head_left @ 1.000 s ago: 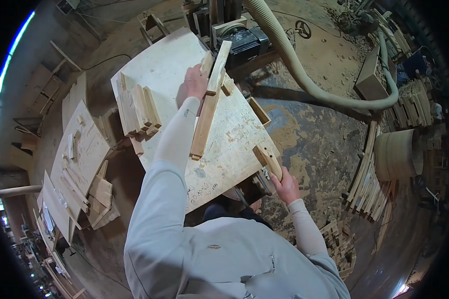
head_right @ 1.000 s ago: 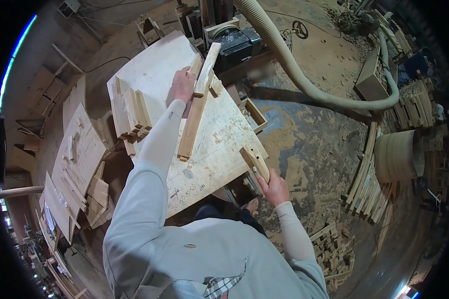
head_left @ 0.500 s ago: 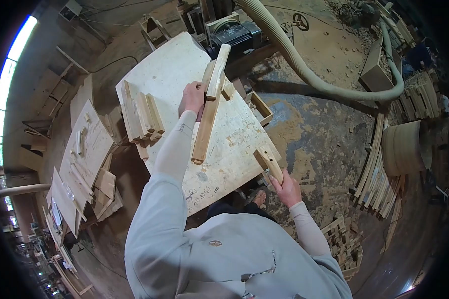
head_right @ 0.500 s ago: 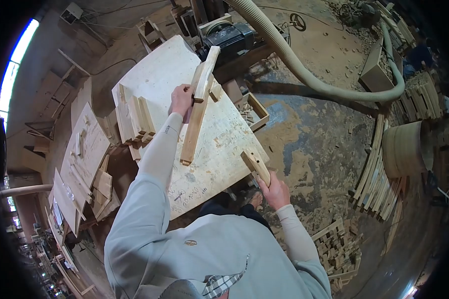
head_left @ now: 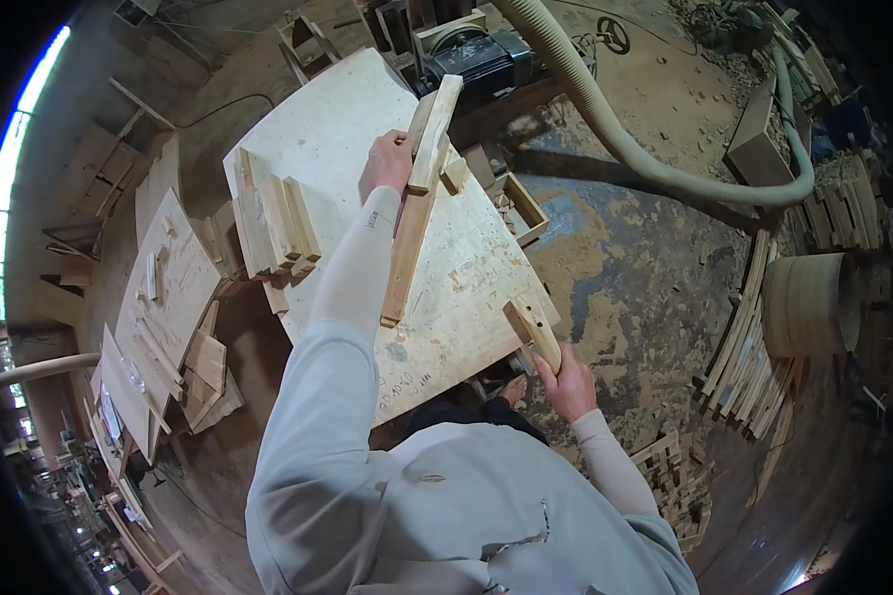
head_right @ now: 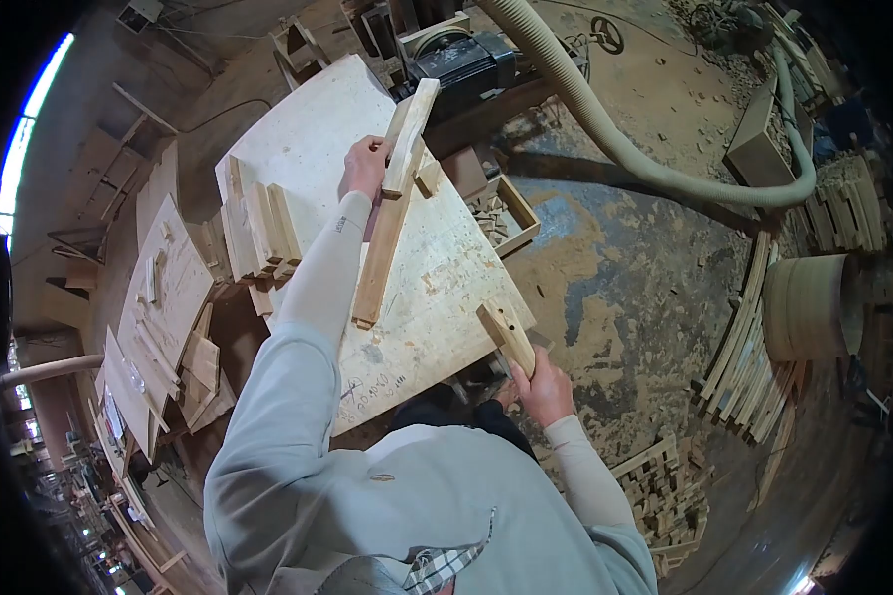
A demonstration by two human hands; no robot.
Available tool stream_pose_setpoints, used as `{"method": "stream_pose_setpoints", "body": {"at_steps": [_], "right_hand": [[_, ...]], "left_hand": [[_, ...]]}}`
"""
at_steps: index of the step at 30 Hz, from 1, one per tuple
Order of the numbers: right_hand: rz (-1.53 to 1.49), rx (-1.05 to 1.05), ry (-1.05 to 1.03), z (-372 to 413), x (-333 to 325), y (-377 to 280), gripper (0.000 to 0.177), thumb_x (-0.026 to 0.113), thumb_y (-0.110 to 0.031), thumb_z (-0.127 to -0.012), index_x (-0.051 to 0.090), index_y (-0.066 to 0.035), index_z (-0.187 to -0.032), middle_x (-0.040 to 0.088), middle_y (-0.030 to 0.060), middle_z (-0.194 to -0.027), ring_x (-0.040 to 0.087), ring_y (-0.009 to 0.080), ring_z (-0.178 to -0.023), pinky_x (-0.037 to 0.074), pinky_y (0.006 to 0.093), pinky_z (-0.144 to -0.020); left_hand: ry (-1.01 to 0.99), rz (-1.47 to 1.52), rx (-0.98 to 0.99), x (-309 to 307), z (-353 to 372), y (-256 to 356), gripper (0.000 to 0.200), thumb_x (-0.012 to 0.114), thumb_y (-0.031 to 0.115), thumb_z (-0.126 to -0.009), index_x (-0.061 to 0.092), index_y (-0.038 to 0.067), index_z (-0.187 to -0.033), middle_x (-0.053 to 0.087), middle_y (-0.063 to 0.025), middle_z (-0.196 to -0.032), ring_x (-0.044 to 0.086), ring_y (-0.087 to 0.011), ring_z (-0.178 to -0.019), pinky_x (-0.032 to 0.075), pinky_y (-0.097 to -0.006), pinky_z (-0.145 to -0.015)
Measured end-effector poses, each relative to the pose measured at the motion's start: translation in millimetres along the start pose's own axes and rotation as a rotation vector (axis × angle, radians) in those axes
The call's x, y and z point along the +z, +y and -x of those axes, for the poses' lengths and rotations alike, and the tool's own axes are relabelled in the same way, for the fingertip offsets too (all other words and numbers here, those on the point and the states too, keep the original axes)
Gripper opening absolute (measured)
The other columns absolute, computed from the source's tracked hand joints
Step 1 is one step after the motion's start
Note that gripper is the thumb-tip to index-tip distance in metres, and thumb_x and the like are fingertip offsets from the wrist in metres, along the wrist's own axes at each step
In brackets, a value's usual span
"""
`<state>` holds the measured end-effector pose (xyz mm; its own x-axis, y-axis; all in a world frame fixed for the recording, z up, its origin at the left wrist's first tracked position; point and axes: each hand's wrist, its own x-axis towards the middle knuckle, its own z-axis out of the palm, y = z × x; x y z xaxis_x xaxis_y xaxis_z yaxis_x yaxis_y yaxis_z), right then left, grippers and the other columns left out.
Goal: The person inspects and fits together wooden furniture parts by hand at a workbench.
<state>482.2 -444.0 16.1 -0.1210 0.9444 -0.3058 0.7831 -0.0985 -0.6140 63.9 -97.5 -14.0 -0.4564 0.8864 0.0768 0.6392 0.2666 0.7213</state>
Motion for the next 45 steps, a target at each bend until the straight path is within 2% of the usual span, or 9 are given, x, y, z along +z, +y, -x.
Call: {"method": "stream_pose_setpoints", "body": {"at_steps": [12, 15, 23, 33, 35, 36, 40, 42, 45], "right_hand": [[0.046, -0.012, 0.033, -50.0, 11.5, -24.9, 0.044, 0.071, -0.046, -0.108, 0.062, -0.005, -0.121, 0.076, 0.0311, -0.092, 0.073, 0.0548, -0.087, 0.056, 0.0642, -0.073], [0.034, -0.014, 0.056, -68.7, 14.1, -41.1, 0.045, 0.07, -0.048, -0.108, 0.063, -0.005, -0.12, 0.076, 0.0309, -0.091, 0.073, 0.0549, -0.087, 0.056, 0.0642, -0.073], [-0.045, -0.005, 0.084, -82.3, 21.0, -65.5, 0.047, 0.07, -0.051, -0.108, 0.065, -0.006, -0.12, 0.077, 0.0305, -0.097, 0.074, 0.0545, -0.093, 0.057, 0.0632, -0.08], [-0.043, 0.006, 0.055, -57.3, 10.6, -35.0, 0.048, 0.071, -0.053, -0.107, 0.065, -0.006, -0.117, 0.077, 0.0306, -0.095, 0.074, 0.0545, -0.091, 0.057, 0.0628, -0.08], [-0.01, 0.023, 0.058, -51.5, 7.3, -34.5, 0.048, 0.071, -0.053, -0.106, 0.065, -0.006, -0.115, 0.077, 0.0301, -0.095, 0.074, 0.0546, -0.091, 0.057, 0.0625, -0.079], [-0.013, 0.023, 0.059, -50.9, 6.1, -38.0, 0.048, 0.071, -0.053, -0.106, 0.065, -0.006, -0.115, 0.077, 0.0301, -0.095, 0.074, 0.0546, -0.091, 0.057, 0.0625, -0.079], [-0.022, 0.036, 0.051, -45.9, 6.1, -38.5, 0.047, 0.072, -0.051, -0.106, 0.065, -0.006, -0.114, 0.077, 0.0297, -0.096, 0.074, 0.0542, -0.093, 0.057, 0.0621, -0.078], [-0.019, 0.02, 0.057, -32.4, 6.6, -29.9, 0.046, 0.073, -0.05, -0.106, 0.065, -0.006, -0.115, 0.077, 0.0295, -0.096, 0.074, 0.0542, -0.093, 0.058, 0.062, -0.079], [-0.001, 0.037, 0.037, -6.9, 0.0, -13.2, 0.045, 0.073, -0.049, -0.106, 0.066, -0.006, -0.116, 0.077, 0.0297, -0.096, 0.074, 0.0538, -0.094, 0.058, 0.0617, -0.079]], "left_hand": [[0.019, -0.046, 0.038, 1.9, -58.9, -3.8, 0.035, 0.075, 0.035, -0.102, 0.085, 0.008, -0.121, 0.084, -0.0186, -0.116, 0.08, -0.0343, -0.108, 0.061, -0.0437, -0.098], [0.042, 0.03, -0.011, -9.0, -71.9, 5.0, 0.029, 0.082, 0.033, -0.096, 0.086, 0.008, -0.109, 0.082, -0.0206, -0.114, 0.075, -0.0406, -0.114, 0.057, -0.0497, -0.103], [0.027, -0.083, -0.011, 3.1, -115.3, -23.0, 0.037, 0.074, 0.041, -0.105, 0.086, 0.011, -0.122, 0.084, -0.0188, -0.119, 0.079, -0.0358, -0.115, 0.059, -0.0456, -0.102], [0.051, -0.002, 0.07, 7.3, -68.9, -30.4, 0.04, 0.075, 0.036, -0.103, 0.084, 0.007, -0.129, 0.085, -0.0211, -0.109, 0.082, -0.0343, -0.102, 0.062, -0.044, -0.093], [0.0, 0.171, 0.065, 8.1, -62.7, -23.8, 0.041, 0.077, 0.03, -0.1, 0.082, 0.005, -0.132, 0.083, -0.0219, -0.104, 0.081, -0.0332, -0.101, 0.062, -0.0441, -0.093], [0.056, 0.071, 0.115, 4.9, -63.4, -23.2, 0.037, 0.074, 0.023, -0.096, 0.082, 0.009, -0.129, 0.076, -0.0236, -0.122, 0.073, -0.0426, -0.114, 0.058, -0.0501, -0.102], [0.203, -0.098, 0.357, -17.9, -42.6, -24.2, 0.034, 0.072, 0.02, -0.099, 0.08, 0.008, -0.129, 0.073, -0.0237, -0.12, 0.071, -0.0422, -0.113, 0.057, -0.0512, -0.101], [0.04, -0.108, 0.464, -21.9, -21.5, -25.2, 0.033, 0.071, 0.021, -0.102, 0.079, 0.006, -0.13, 0.07, -0.0232, -0.12, 0.07, -0.0422, -0.115, 0.057, -0.0511, -0.1], [0.137, -0.03, 0.334, -19.6, 20.6, -30.1, 0.035, 0.073, 0.025, -0.103, 0.078, 0.004, -0.131, 0.069, -0.0231, -0.122, 0.069, -0.0417, -0.116, 0.057, -0.0503, -0.099]]}}
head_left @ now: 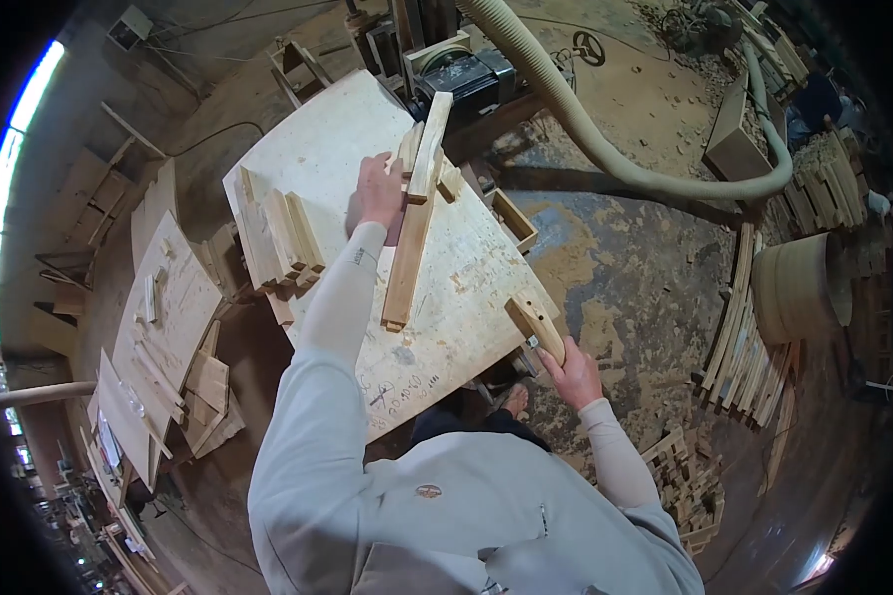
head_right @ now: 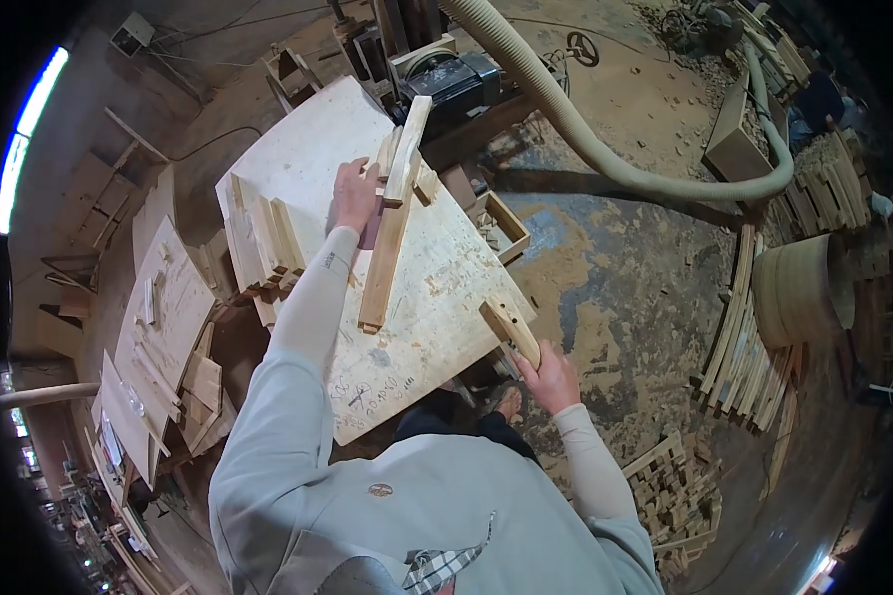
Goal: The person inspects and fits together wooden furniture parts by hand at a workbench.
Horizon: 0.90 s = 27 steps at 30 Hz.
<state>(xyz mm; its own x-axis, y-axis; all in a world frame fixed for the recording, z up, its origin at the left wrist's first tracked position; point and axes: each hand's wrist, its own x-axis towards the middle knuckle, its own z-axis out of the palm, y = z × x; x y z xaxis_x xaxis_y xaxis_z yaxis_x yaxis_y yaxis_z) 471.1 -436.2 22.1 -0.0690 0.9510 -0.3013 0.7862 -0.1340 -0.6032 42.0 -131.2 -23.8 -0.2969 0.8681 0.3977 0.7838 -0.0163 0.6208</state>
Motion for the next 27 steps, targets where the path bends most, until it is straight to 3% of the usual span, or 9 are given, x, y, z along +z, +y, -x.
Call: {"method": "stream_pose_setpoints", "body": {"at_steps": [2, 4, 7, 11, 13, 20, 22, 27], "right_hand": [[-0.043, -0.014, 0.004, 12.6, -6.9, 12.9, 0.044, 0.073, -0.048, -0.106, 0.066, -0.006, -0.117, 0.077, 0.0291, -0.097, 0.074, 0.0533, -0.093, 0.058, 0.0618, -0.078], [-0.03, -0.019, -0.004, 29.6, -6.2, 28.2, 0.044, 0.073, -0.048, -0.106, 0.066, -0.007, -0.119, 0.078, 0.0289, -0.097, 0.075, 0.0531, -0.093, 0.058, 0.0621, -0.078], [-0.002, -0.011, -0.019, 48.4, -10.1, 46.0, 0.043, 0.073, -0.047, -0.106, 0.065, -0.007, -0.12, 0.078, 0.0286, -0.097, 0.075, 0.053, -0.092, 0.058, 0.0627, -0.078], [-0.032, -0.019, -0.022, 53.8, -8.0, 54.3, 0.043, 0.073, -0.047, -0.106, 0.063, -0.007, -0.12, 0.078, 0.0282, -0.095, 0.075, 0.0533, -0.09, 0.058, 0.0631, -0.076], [-0.024, -0.018, -0.034, 50.4, -7.0, 51.9, 0.043, 0.073, -0.047, -0.106, 0.062, -0.007, -0.12, 0.077, 0.0282, -0.095, 0.075, 0.0533, -0.09, 0.058, 0.0632, -0.076], [0.021, -0.023, -0.037, 4.3, -6.1, 17.2, 0.045, 0.073, -0.047, -0.106, 0.061, -0.007, -0.123, 0.077, 0.0291, -0.093, 0.074, 0.0533, -0.088, 0.058, 0.0634, -0.075], [0.023, -0.016, -0.032, -10.5, -4.8, 1.4, 0.045, 0.073, -0.047, -0.106, 0.062, -0.007, -0.124, 0.077, 0.0292, -0.093, 0.074, 0.0534, -0.087, 0.058, 0.0635, -0.074], [0.039, -0.016, -0.02, -34.0, 5.1, -24.6, 0.044, 0.072, -0.047, -0.107, 0.063, -0.007, -0.124, 0.076, 0.0297, -0.092, 0.074, 0.0535, -0.087, 0.057, 0.0637, -0.073]], "left_hand": [[0.005, -0.034, -0.085, 1.5, 17.2, 8.2, 0.032, 0.075, 0.027, -0.102, 0.081, 0.003, -0.124, 0.076, -0.022, -0.118, 0.074, -0.0398, -0.109, 0.059, -0.0479, -0.095], [-0.198, 0.086, -0.248, 4.3, 27.9, 17.6, 0.033, 0.079, 0.03, -0.1, 0.084, 0.0, -0.112, 0.083, -0.0193, -0.1, 0.079, -0.0297, -0.092, 0.061, -0.0397, -0.087], [-0.086, 0.155, -0.29, 20.0, 42.5, 29.5, 0.027, 0.082, 0.026, -0.098, 0.086, 0.0, -0.105, 0.084, -0.0163, -0.09, 0.08, -0.0242, -0.08, 0.062, -0.0375, -0.08], [-0.106, 0.196, -0.366, 36.4, 24.1, 35.1, 0.022, 0.082, 0.021, -0.097, 0.086, 0.001, -0.106, 0.085, -0.0137, -0.092, 0.08, -0.0218, -0.081, 0.062, -0.0368, -0.08], [-0.112, 0.24, -0.437, 41.1, 10.9, 36.3, 0.024, 0.083, 0.025, -0.096, 0.086, 0.002, -0.103, 0.085, -0.0187, -0.097, 0.081, -0.0318, -0.091, 0.062, -0.0434, -0.088], [-0.036, 0.271, -0.438, 49.4, -44.5, 20.9, 0.024, 0.082, 0.025, -0.096, 0.087, 0.003, -0.104, 0.084, -0.018, -0.097, 0.081, -0.0324, -0.092, 0.061, -0.0432, -0.089], [-0.027, 0.197, -0.396, 54.2, -66.0, 10.9, 0.023, 0.082, 0.022, -0.098, 0.087, 0.002, -0.107, 0.085, -0.0138, -0.096, 0.08, -0.023, -0.085, 0.063, -0.0376, -0.082], [-0.042, 0.158, -0.396, 53.9, -94.0, -13.5, 0.023, 0.083, 0.024, -0.098, 0.088, 0.004, -0.107, 0.085, -0.0134, -0.096, 0.08, -0.0228, -0.085, 0.063, -0.0374, -0.083]]}}
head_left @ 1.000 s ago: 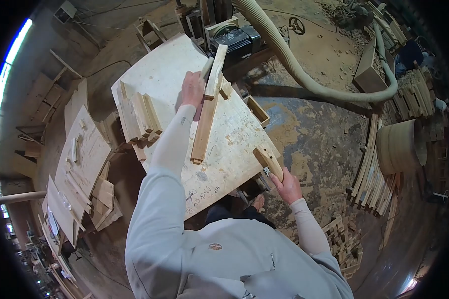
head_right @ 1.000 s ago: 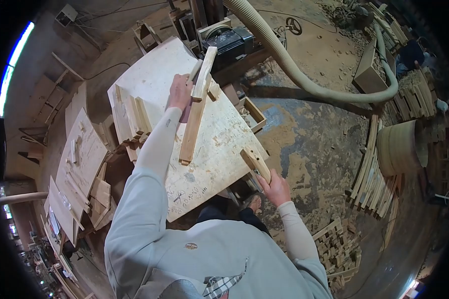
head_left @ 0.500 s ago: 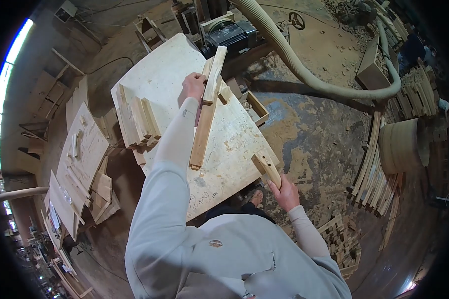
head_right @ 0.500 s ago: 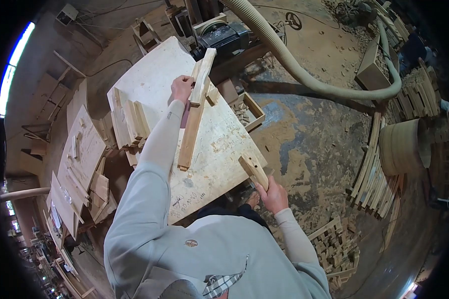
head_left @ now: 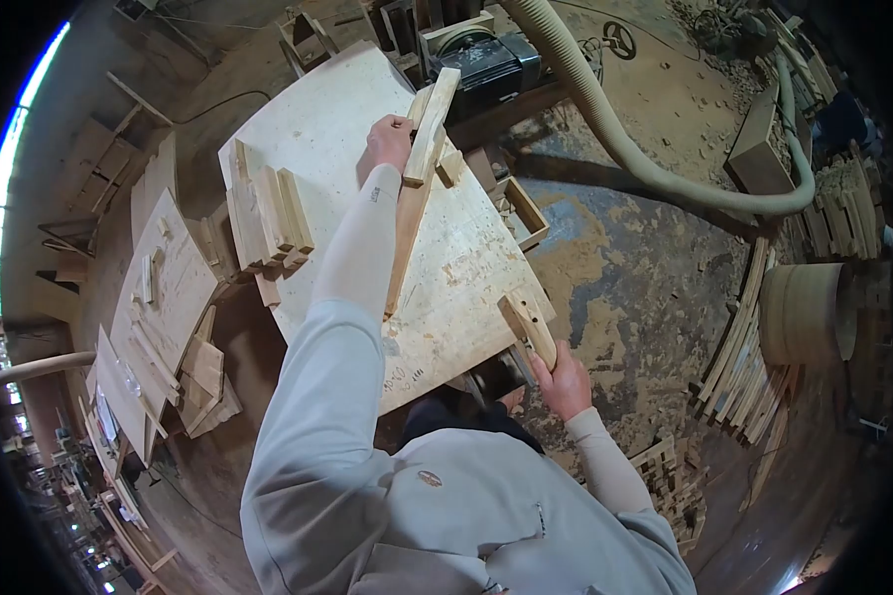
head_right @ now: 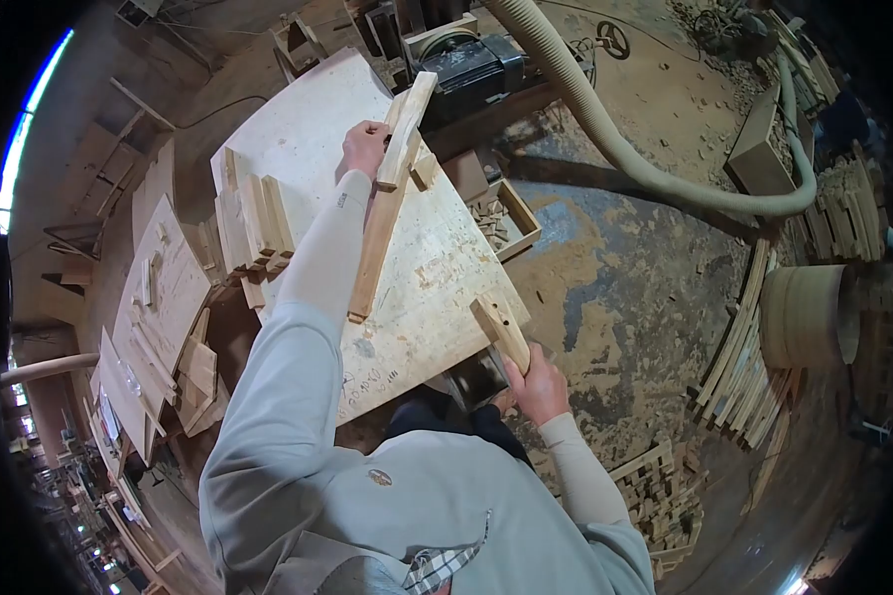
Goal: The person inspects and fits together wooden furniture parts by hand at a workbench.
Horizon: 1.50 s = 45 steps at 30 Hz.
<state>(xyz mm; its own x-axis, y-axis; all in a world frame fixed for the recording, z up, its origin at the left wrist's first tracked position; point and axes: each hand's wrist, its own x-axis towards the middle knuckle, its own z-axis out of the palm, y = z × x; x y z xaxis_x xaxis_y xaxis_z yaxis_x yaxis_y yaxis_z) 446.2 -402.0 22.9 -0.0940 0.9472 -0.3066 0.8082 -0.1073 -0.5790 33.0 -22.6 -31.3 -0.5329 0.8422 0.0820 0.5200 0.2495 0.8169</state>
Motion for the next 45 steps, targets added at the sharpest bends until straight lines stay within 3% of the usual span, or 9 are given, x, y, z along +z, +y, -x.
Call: {"method": "stream_pose_setpoints", "body": {"at_steps": [5, 8, 12, 14, 34, 37, 39, 42, 45], "right_hand": [[-0.027, -0.013, 0.003, -8.8, 8.1, 5.1, 0.045, 0.072, -0.047, -0.106, 0.062, -0.005, -0.12, 0.076, 0.0312, -0.091, 0.073, 0.0545, -0.087, 0.056, 0.0641, -0.074], [-0.051, -0.022, 0.02, -12.6, 10.2, 7.4, 0.046, 0.072, -0.048, -0.106, 0.062, -0.004, -0.117, 0.075, 0.0317, -0.091, 0.073, 0.055, -0.088, 0.056, 0.0645, -0.074], [-0.058, -0.026, 0.035, -19.0, 11.6, 7.4, 0.046, 0.072, -0.049, -0.106, 0.063, -0.004, -0.115, 0.075, 0.0314, -0.091, 0.073, 0.0552, -0.088, 0.055, 0.0645, -0.074], [-0.089, -0.031, 0.033, -20.8, 13.4, 9.4, 0.046, 0.071, -0.05, -0.107, 0.064, -0.005, -0.114, 0.076, 0.0312, -0.091, 0.073, 0.0552, -0.088, 0.056, 0.0643, -0.074], [-0.087, -0.018, 0.068, 39.5, 5.7, 39.8, 0.045, 0.072, -0.049, -0.107, 0.066, -0.005, -0.111, 0.076, 0.0305, -0.093, 0.073, 0.0546, -0.089, 0.057, 0.0618, -0.075], [-0.1, -0.017, 0.064, 43.0, -2.1, 36.8, 0.044, 0.073, -0.048, -0.107, 0.066, -0.005, -0.113, 0.076, 0.0303, -0.095, 0.074, 0.0546, -0.09, 0.057, 0.0617, -0.076], [-0.114, -0.018, 0.052, 47.1, -7.3, 37.6, 0.044, 0.073, -0.048, -0.107, 0.066, -0.005, -0.114, 0.077, 0.0301, -0.096, 0.074, 0.0546, -0.091, 0.057, 0.0618, -0.076], [-0.09, -0.01, 0.03, 62.1, -11.9, 51.5, 0.043, 0.073, -0.047, -0.106, 0.066, -0.006, -0.117, 0.077, 0.0292, -0.097, 0.074, 0.0542, -0.092, 0.057, 0.0621, -0.077], [-0.05, 0.019, -0.01, 76.7, -11.4, 73.1, 0.043, 0.073, -0.047, -0.106, 0.066, -0.006, -0.119, 0.077, 0.0289, -0.097, 0.074, 0.0537, -0.092, 0.058, 0.0619, -0.077]], "left_hand": [[0.021, -0.022, 0.011, 1.5, -13.3, -7.5, 0.021, 0.083, 0.024, -0.098, 0.088, 0.006, -0.106, 0.085, -0.012, -0.094, 0.08, -0.0215, -0.086, 0.063, -0.0372, -0.083], [0.003, -0.022, 0.016, 2.4, -18.2, -6.7, 0.022, 0.081, 0.029, -0.096, 0.089, 0.01, -0.103, 0.085, -0.0171, -0.107, 0.08, -0.0369, -0.103, 0.061, -0.0462, -0.098], [0.067, -0.091, 0.08, 2.7, -16.4, 0.0, 0.024, 0.082, 0.03, -0.098, 0.089, 0.008, -0.106, 0.085, -0.0165, -0.103, 0.081, -0.0312, -0.097, 0.062, -0.0418, -0.094], [0.083, -0.099, 0.063, 2.7, -13.8, 3.5, 0.023, 0.078, 0.029, -0.098, 0.088, 0.009, -0.103, 0.084, -0.0187, -0.11, 0.079, -0.0384, -0.108, 0.06, -0.0474, -0.1], [-0.07, 0.041, 0.0, -3.3, 42.9, 18.6, 0.029, 0.078, 0.024, -0.093, 0.083, 0.009, -0.116, 0.083, -0.0212, -0.112, 0.077, -0.041, -0.113, 0.059, -0.0494, -0.103], [0.089, -0.099, 0.119, -13.1, 44.4, 24.4, 0.03, 0.08, 0.019, -0.093, 0.082, 0.007, -0.12, 0.082, -0.0203, -0.111, 0.078, -0.0369, -0.111, 0.06, -0.044, -0.101], [0.154, -0.24, 0.402, -20.5, 47.1, 18.5, 0.028, 0.079, 0.018, -0.095, 0.081, 0.005, -0.119, 0.081, -0.0191, -0.112, 0.077, -0.0352, -0.109, 0.06, -0.0452, -0.099], [-0.059, -0.199, 0.573, -24.4, 75.7, 8.9, 0.029, 0.078, 0.022, -0.098, 0.081, 0.003, -0.119, 0.08, -0.0195, -0.112, 0.076, -0.0351, -0.108, 0.059, -0.0465, -0.097], [0.017, -0.085, 0.37, -28.8, 109.0, -1.7, 0.029, 0.079, 0.026, -0.099, 0.082, 0.002, -0.116, 0.081, -0.0192, -0.11, 0.077, -0.0357, -0.105, 0.059, -0.0462, -0.095]]}}
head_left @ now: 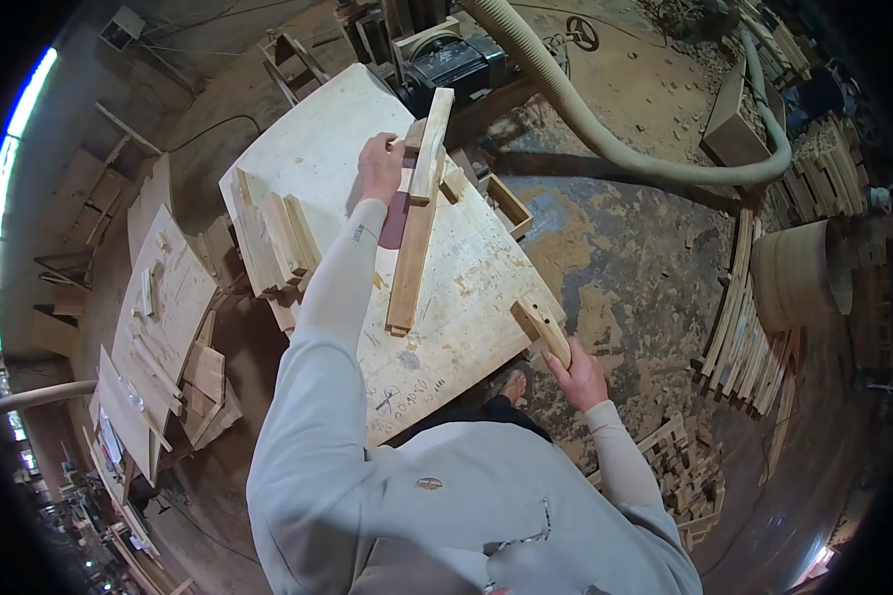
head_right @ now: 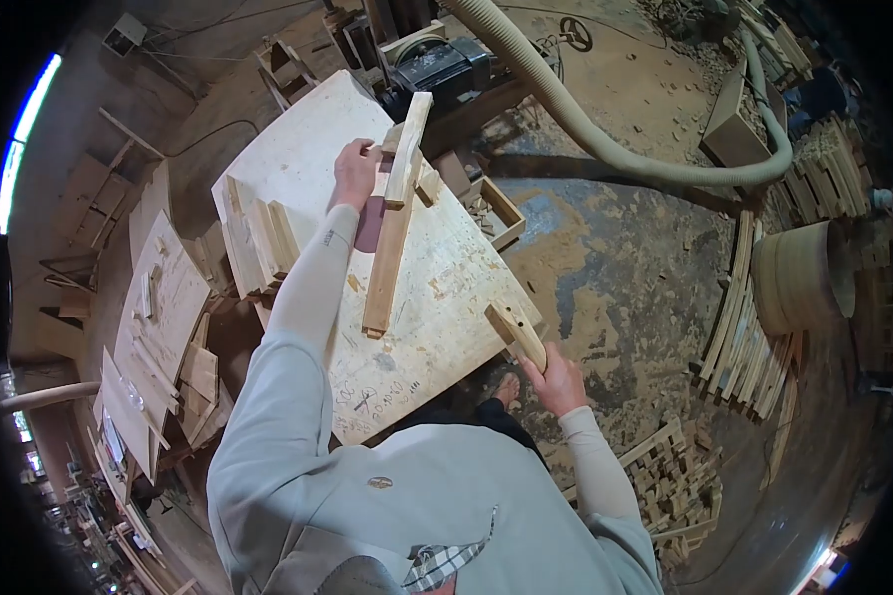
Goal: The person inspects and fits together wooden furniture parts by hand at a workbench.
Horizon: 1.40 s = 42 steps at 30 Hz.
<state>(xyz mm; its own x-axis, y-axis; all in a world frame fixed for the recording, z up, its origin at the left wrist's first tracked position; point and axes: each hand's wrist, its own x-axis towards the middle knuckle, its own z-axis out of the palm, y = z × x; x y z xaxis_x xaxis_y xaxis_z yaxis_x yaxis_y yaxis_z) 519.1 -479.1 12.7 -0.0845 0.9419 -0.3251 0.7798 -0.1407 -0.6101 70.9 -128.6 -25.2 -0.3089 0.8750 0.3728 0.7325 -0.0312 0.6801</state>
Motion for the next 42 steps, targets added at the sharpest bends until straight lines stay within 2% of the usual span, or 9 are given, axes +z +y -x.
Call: {"method": "stream_pose_setpoints", "body": {"at_steps": [1, 8, 10, 14, 19, 26, 33, 34, 42], "right_hand": [[-0.004, 0.003, -0.007, 3.7, -0.4, 6.9, 0.043, 0.074, -0.046, -0.106, 0.065, -0.006, -0.119, 0.078, 0.0288, -0.097, 0.074, 0.0534, -0.092, 0.058, 0.0615, -0.076], [-0.017, -0.033, 0.008, 30.8, -4.3, 20.9, 0.042, 0.074, -0.044, -0.106, 0.065, -0.007, -0.124, 0.077, 0.0284, -0.097, 0.075, 0.052, -0.09, 0.059, 0.0603, -0.075], [-0.006, -0.022, -0.004, 28.9, -6.9, 17.7, 0.042, 0.074, -0.044, -0.106, 0.065, -0.006, -0.123, 0.077, 0.0283, -0.096, 0.075, 0.052, -0.09, 0.059, 0.0603, -0.075], [-0.007, -0.01, -0.024, 25.7, -10.2, 9.5, 0.042, 0.074, -0.044, -0.106, 0.064, -0.005, -0.118, 0.076, 0.0289, -0.094, 0.075, 0.0526, -0.088, 0.059, 0.0609, -0.075], [0.012, -0.008, -0.011, 24.9, -6.4, 8.5, 0.043, 0.073, -0.046, -0.107, 0.063, -0.005, -0.115, 0.076, 0.0292, -0.092, 0.074, 0.0533, -0.085, 0.059, 0.0612, -0.073], [0.017, 0.013, -0.027, -4.0, -2.5, -16.9, 0.045, 0.072, -0.047, -0.107, 0.064, -0.005, -0.119, 0.076, 0.028, -0.088, 0.075, 0.0525, -0.084, 0.058, 0.0604, -0.072], [0.022, -0.032, 0.013, -49.1, 16.2, -47.0, 0.048, 0.072, -0.047, -0.107, 0.066, -0.006, -0.131, 0.076, 0.0279, -0.089, 0.074, 0.0527, -0.085, 0.058, 0.061, -0.073], [0.02, -0.037, 0.025, -55.9, 19.4, -51.9, 0.046, 0.072, -0.047, -0.107, 0.065, -0.006, -0.128, 0.076, 0.0286, -0.089, 0.074, 0.0534, -0.085, 0.058, 0.0617, -0.073], [0.004, -0.055, 0.054, -88.6, 22.8, -66.5, 0.046, 0.073, -0.048, -0.106, 0.06, -0.005, -0.108, 0.074, 0.0316, -0.091, 0.072, 0.0551, -0.085, 0.055, 0.0643, -0.073]], "left_hand": [[-0.016, 0.036, -0.124, 1.1, 1.6, 2.6, 0.03, 0.08, 0.028, -0.098, 0.084, 0.001, -0.111, 0.082, -0.0187, -0.105, 0.078, -0.0346, -0.1, 0.06, -0.0445, -0.093], [-0.12, 0.03, -0.317, 38.6, 11.6, 13.2, 0.03, 0.081, 0.033, -0.095, 0.086, 0.004, -0.099, 0.084, -0.0195, -0.104, 0.079, -0.0375, -0.103, 0.06, -0.0472, -0.098], [-0.043, 0.051, -0.301, 53.6, 0.7, 8.0, 0.029, 0.087, 0.03, -0.095, 0.086, 0.001, -0.097, 0.083, -0.0159, -0.089, 0.079, -0.0252, -0.078, 0.062, -0.0394, -0.08], [-0.035, 0.073, -0.324, 64.6, -19.6, 3.8, 0.029, 0.089, 0.03, -0.094, 0.086, 0.0, -0.096, 0.083, -0.0148, -0.086, 0.078, -0.0233, -0.073, 0.062, -0.0382, -0.077], [-0.028, 0.095, -0.378, 49.2, -18.9, 28.2, 0.031, 0.092, 0.03, -0.092, 0.086, -0.001, -0.095, 0.083, -0.0148, -0.085, 0.078, -0.0232, -0.076, 0.061, -0.0392, -0.079], [0.011, 0.076, -0.355, 60.8, -55.9, 1.6, 0.029, 0.091, 0.029, -0.093, 0.087, 0.001, -0.097, 0.083, -0.015, -0.087, 0.078, -0.0244, -0.078, 0.062, -0.0403, -0.08], [0.033, 0.021, -0.344, 50.6, -106.5, -20.4, 0.026, 0.089, 0.032, -0.091, 0.088, 0.006, -0.095, 0.085, -0.0179, -0.099, 0.081, -0.0353, -0.096, 0.062, -0.0454, -0.094], [0.035, 0.045, -0.342, 49.3, -114.9, -23.9, 0.024, 0.088, 0.031, -0.09, 0.088, 0.007, -0.094, 0.084, -0.0198, -0.1, 0.08, -0.0391, -0.099, 0.062, -0.0483, -0.097], [0.021, 0.011, -0.33, 54.8, -153.3, -39.4, 0.026, 0.085, 0.032, -0.093, 0.088, 0.007, -0.097, 0.084, -0.0205, -0.108, 0.08, -0.0408, -0.107, 0.061, -0.0487, -0.101]]}}
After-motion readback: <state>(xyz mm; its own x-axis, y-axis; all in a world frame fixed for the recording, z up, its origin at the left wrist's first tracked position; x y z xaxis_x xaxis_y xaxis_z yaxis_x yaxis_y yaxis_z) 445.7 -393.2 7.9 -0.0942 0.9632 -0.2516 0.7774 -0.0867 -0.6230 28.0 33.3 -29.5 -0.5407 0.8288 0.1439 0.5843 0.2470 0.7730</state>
